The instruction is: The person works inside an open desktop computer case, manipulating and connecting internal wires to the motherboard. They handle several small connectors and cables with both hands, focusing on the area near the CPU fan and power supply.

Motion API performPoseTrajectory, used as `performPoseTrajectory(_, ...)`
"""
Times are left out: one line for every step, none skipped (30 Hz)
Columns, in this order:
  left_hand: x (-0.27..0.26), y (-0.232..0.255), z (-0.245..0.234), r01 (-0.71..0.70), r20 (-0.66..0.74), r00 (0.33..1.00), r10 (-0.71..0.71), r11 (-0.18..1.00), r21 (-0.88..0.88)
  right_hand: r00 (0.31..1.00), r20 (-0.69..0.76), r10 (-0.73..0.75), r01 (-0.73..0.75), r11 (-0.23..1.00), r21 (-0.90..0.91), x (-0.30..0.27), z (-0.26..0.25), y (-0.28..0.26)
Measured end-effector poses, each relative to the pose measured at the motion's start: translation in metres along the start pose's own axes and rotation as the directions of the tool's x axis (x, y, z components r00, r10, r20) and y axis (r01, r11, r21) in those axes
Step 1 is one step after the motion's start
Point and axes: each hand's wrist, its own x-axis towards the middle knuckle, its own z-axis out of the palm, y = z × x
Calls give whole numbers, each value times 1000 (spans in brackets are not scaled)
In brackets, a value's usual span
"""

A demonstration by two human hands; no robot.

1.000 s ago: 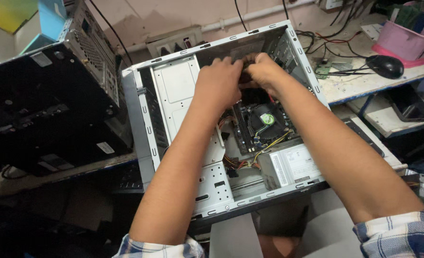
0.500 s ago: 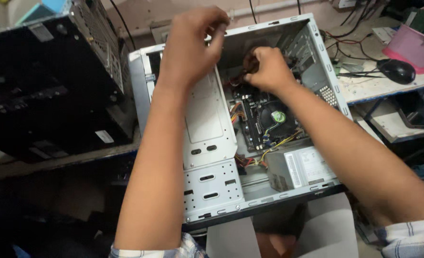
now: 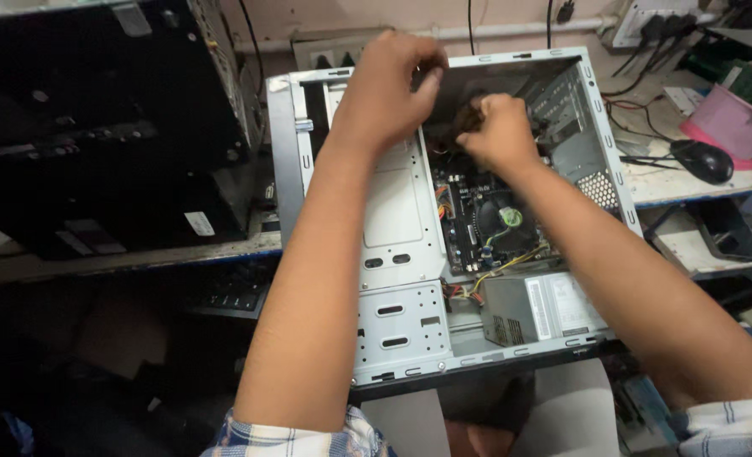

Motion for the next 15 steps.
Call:
performPoseTrajectory(0,1,0,-15,-10,1000,15,1000,-7,998,56,13,-15,999,35,0,-5,-2)
performPoseTrajectory(-1,2,0,-30,-19,999,30,999,-14,993,112,24,-32,997,70,0,-9,-4)
performPoseTrajectory(-1,2,0,-8,0,1000,8,1000,-13,984,175,16,-44,986,158,-1,-13,-6)
performPoseTrajectory(-2,3,0,15,19,1000,-15,1000,-12,971,237,2,-62,968,244,-2,-17,-7)
performPoseTrajectory(-3,3,1,38,41,998,-38,999,-10,955,297,-16,-87,941,328,-3,-19,-9)
performPoseTrajectory(-4,3,1,35,34,999,-35,999,-7,950,312,-12,-66,969,239,-4,-21,-11)
performPoseTrajectory(-4,3,1,31,30,999,-30,1000,-5,946,324,-5,-46,988,149,-4,-23,-12)
performPoseTrajectory(-4,3,1,26,26,999,-26,1000,-3,942,335,3,-24,998,59,-3,-25,-14)
performPoseTrajectory(-4,3,2,19,22,1000,-19,1000,-14,944,319,-86,76,996,43,-5,-27,-14)
performPoseTrajectory(-4,2,3,12,18,1000,-11,1000,-25,936,304,-174,175,984,25,-5,-27,-15)
performPoseTrajectory(-3,2,4,3,13,1000,-2,999,-37,920,290,-262,273,962,4,-6,-28,-15)
performPoseTrajectory(-3,1,4,2,16,1000,-2,999,-32,921,287,-264,269,963,22,-6,-28,-14)
performPoseTrajectory(-4,1,5,3,19,1000,-3,1000,-27,922,284,-264,264,964,41,-6,-28,-13)
performPoseTrajectory(-5,0,5,4,22,1000,-3,1000,-23,922,282,-265,259,964,59,-7,-28,-12)
performPoseTrajectory(-6,-1,5,-4,16,1000,4,1000,-27,925,292,-243,225,970,94,-6,-26,-10)
